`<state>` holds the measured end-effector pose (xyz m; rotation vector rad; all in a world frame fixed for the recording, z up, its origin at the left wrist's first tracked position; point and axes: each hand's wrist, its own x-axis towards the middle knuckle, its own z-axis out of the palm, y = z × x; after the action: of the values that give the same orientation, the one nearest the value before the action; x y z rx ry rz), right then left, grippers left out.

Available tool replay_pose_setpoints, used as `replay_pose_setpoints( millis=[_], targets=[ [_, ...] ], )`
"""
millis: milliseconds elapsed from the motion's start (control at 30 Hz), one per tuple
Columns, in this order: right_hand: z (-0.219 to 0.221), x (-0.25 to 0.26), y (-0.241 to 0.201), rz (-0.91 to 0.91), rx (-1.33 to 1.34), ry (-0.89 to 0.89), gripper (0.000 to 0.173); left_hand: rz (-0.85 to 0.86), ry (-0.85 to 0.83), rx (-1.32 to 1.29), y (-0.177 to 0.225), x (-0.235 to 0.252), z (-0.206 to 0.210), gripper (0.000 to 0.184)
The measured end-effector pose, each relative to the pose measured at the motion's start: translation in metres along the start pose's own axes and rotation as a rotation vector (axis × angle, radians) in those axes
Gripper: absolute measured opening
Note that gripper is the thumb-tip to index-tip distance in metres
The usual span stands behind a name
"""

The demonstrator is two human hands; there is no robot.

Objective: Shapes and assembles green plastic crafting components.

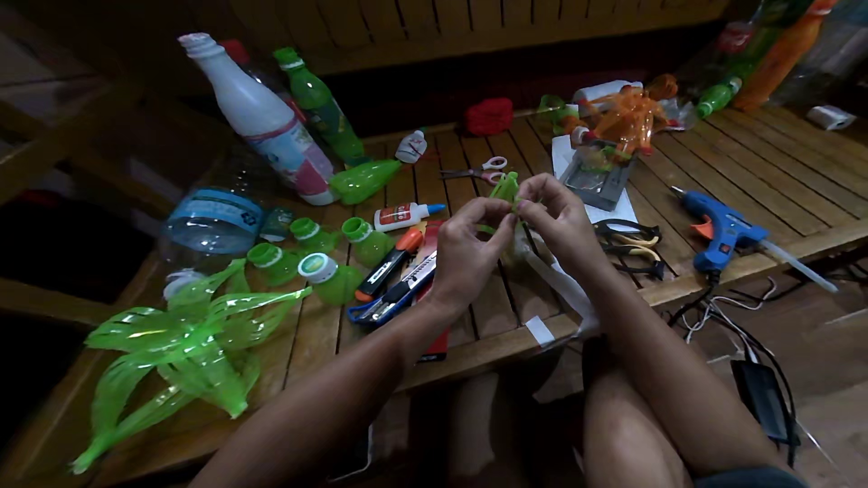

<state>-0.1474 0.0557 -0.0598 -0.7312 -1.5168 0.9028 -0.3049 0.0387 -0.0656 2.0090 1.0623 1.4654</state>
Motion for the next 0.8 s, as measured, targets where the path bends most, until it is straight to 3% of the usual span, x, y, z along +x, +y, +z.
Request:
replay_pose_setpoints(
  millis=[800],
  targets=[
    [0.0000, -0.0006, 0.0003, -0.033, -0.015, -0.029, 0.008, 0.018, -0.012, -0.052, -0.0023, 0.0006, -0.0004, 0.016]
  ],
)
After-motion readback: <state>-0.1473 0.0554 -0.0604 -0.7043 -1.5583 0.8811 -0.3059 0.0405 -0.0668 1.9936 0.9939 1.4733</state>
